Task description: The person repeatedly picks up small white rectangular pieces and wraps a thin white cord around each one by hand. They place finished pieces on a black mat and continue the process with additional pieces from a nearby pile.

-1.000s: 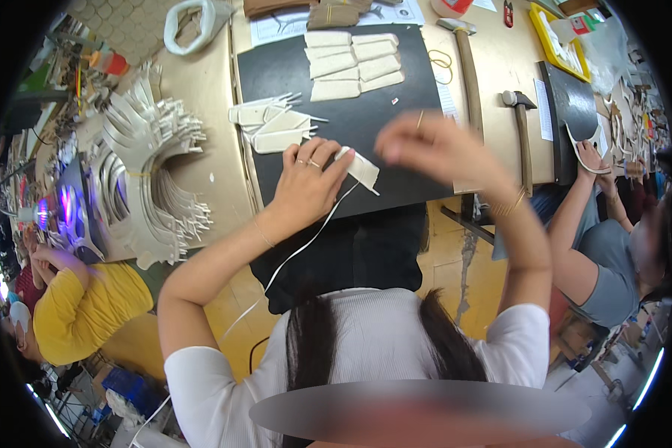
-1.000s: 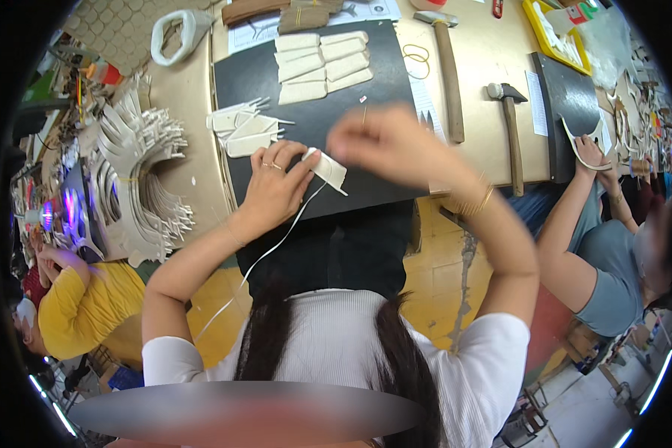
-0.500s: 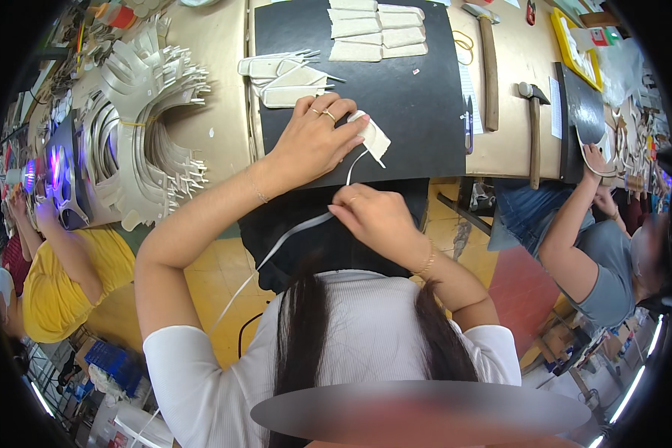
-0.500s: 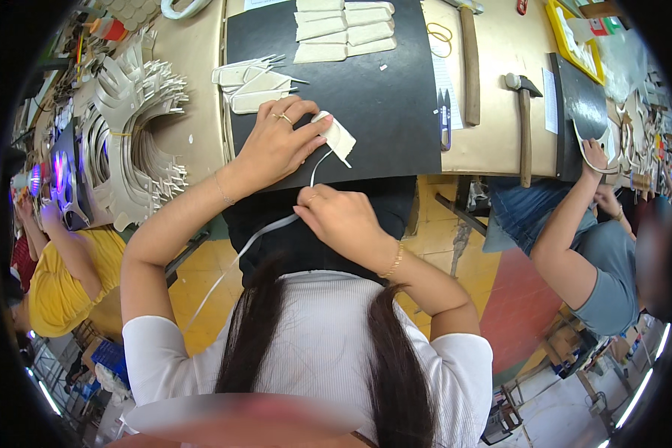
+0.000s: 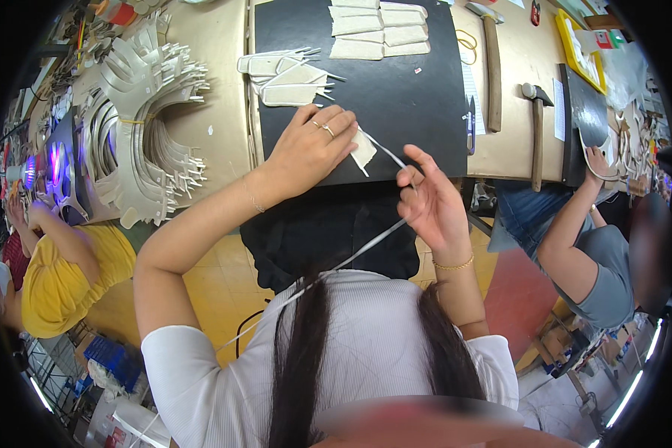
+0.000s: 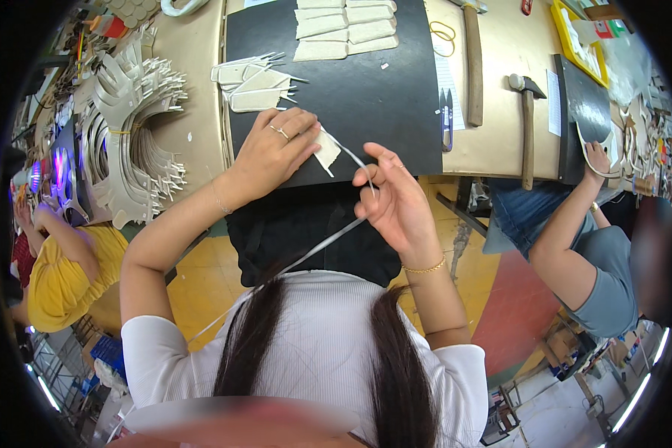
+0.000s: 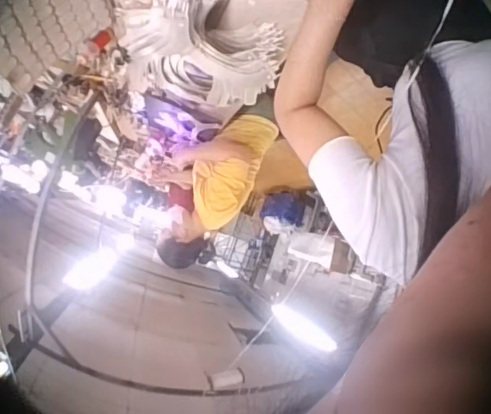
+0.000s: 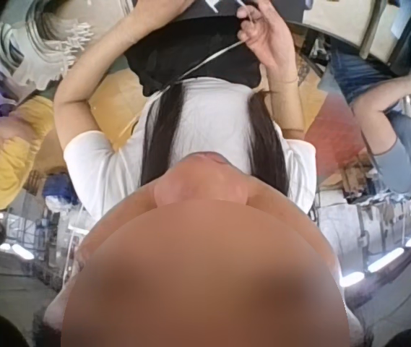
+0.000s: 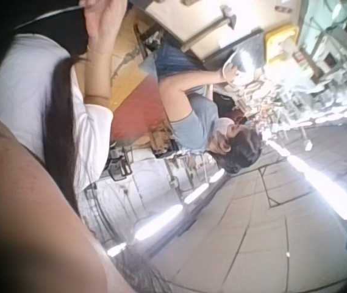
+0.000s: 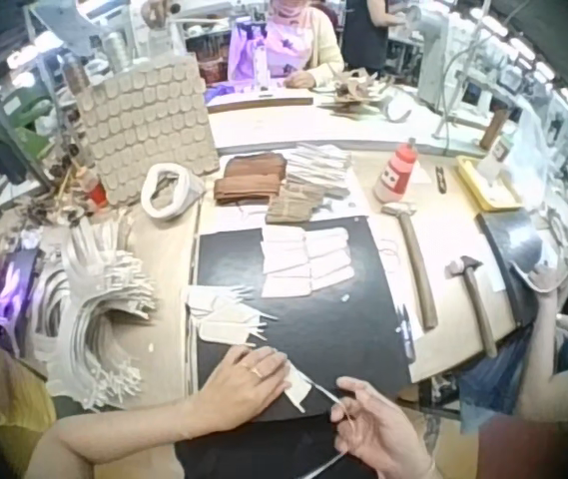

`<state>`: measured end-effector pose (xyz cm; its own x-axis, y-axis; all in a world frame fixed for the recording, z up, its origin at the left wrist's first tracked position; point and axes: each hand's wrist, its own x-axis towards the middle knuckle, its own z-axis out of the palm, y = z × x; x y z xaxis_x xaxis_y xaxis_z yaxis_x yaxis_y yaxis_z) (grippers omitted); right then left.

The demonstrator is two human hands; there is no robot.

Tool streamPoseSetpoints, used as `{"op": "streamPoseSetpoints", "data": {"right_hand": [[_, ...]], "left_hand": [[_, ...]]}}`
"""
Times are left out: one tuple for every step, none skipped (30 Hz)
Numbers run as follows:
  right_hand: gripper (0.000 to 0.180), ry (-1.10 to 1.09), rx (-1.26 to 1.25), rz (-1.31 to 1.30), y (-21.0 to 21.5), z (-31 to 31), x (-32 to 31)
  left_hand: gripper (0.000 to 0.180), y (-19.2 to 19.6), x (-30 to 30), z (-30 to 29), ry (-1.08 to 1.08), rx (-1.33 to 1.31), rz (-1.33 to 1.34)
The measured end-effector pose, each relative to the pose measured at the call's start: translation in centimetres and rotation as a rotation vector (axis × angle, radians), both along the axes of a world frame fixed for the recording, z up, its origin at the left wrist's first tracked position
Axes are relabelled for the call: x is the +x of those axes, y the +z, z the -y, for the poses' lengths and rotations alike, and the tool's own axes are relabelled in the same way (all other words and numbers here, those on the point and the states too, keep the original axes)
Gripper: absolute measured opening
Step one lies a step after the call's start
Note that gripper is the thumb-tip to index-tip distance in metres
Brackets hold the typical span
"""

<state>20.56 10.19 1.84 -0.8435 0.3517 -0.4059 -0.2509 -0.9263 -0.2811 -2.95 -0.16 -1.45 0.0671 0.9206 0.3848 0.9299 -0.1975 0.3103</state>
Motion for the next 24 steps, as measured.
{"op": "streamPoseSetpoints", "data": {"right_hand": [[0.033, 0.070, 0.157, 0.230, 0.5, 0.0, 0.1], [0.036, 0.174, 0.436, 0.399, 0.9, 0.1, 0.0], [0.038, 0.280, 0.718, 0.567, 1.3, 0.3, -0.2], [0.041, 0.399, 0.986, 0.760, 1.7, 0.4, -0.5], [0.040, 0.353, 0.999, 0.778, 2.0, 0.6, -0.9], [0.039, 0.399, 1.018, 0.817, 2.2, 0.6, -1.3], [0.038, 0.437, 1.045, 0.834, 2.4, 0.5, -1.7], [0.038, 0.462, 1.084, 0.828, 2.5, 0.4, -2.2], [0.037, 0.440, 1.099, 0.842, 2.5, 0.4, -2.6], [0.037, 0.474, 1.068, 0.874, 2.4, 0.1, -2.9], [0.037, 0.492, 1.048, 0.881, 2.2, -0.3, -3.3], [0.038, 0.508, 1.027, 0.889, 2.0, -0.6, -3.5], [0.035, 0.501, 1.017, 0.894, 1.8, -1.0, -3.7], [0.035, 0.497, 0.995, 0.890, 1.6, -1.2, -3.6], [0.034, 0.493, 0.973, 0.885, 1.4, -1.4, -3.5], [0.034, 0.498, 0.947, 0.903, 1.2, -1.6, -3.4], [0.030, 0.446, 0.969, 0.866, 1.1, -1.4, -3.1], [0.027, 0.403, 1.093, 0.871, 0.9, -1.1, -3.0], [0.024, 0.346, 1.216, 0.861, 0.7, -0.7, -2.9], [0.021, 0.285, 1.337, 0.848, 0.5, -0.4, -2.9], [0.020, 0.226, 1.533, 0.846, 0.4, -0.2, -2.9], [0.018, 0.163, 1.729, 0.837, 0.2, 0.1, -2.9], [0.018, 0.092, 1.924, 0.821, 0.2, 0.4, -2.9], [0.018, 0.116, 1.977, 0.842, 0.1, 0.8, -2.9]], "left_hand": [[0.028, 0.0, 0.0, 0.1, -0.008, 0.003, -0.024], [0.029, 0.1, 0.0, 0.1, -0.017, 0.009, -0.046], [0.029, 0.1, 0.0, 0.1, -0.013, 0.007, -0.064], [0.029, 0.1, 0.0, 0.1, -0.009, 0.007, -0.078], [0.029, 0.1, 0.1, 0.2, -0.004, 0.003, -0.086], [0.029, 0.1, 0.2, 0.2, -0.002, 0.008, -0.091], [0.029, 0.0, 0.2, 0.2, 0.004, 0.010, -0.092], [0.029, 0.0, 0.2, 0.2, 0.011, 0.012, -0.094], [0.029, 0.0, 0.3, 0.2, 0.015, 0.004, -0.089], [0.029, 0.0, 0.3, 0.3, 0.019, -0.006, -0.083], [0.030, 0.1, 0.3, 0.3, 0.022, -0.010, -0.077], [0.030, 0.1, 0.2, 0.3, 0.020, -0.012, -0.082], [0.030, 0.1, 0.2, 0.3, 0.018, -0.008, -0.085], [0.031, 0.1, 0.2, 0.3, 0.015, -0.003, -0.088], [0.031, 0.1, 0.2, 0.3, 0.016, -0.003, -0.085], [0.031, 0.1, 0.2, 0.3, 0.018, -0.003, -0.081], [0.030, 0.1, 0.2, 0.3, 0.020, -0.002, -0.074], [0.030, 0.1, 0.3, 0.3, 0.024, -0.004, -0.072], [0.030, 0.1, 0.3, 0.3, 0.026, -0.004, -0.067], [0.030, 0.1, 0.3, 0.2, 0.028, -0.007, -0.057], [0.030, 0.1, 0.4, 0.3, 0.031, -0.010, -0.056], [0.030, 0.1, 0.4, 0.3, 0.036, -0.016, -0.051], [0.030, 0.1, 0.5, 0.3, 0.041, -0.022, -0.046], [0.030, 0.1, 0.5, 0.3, 0.041, -0.024, -0.050]]}}
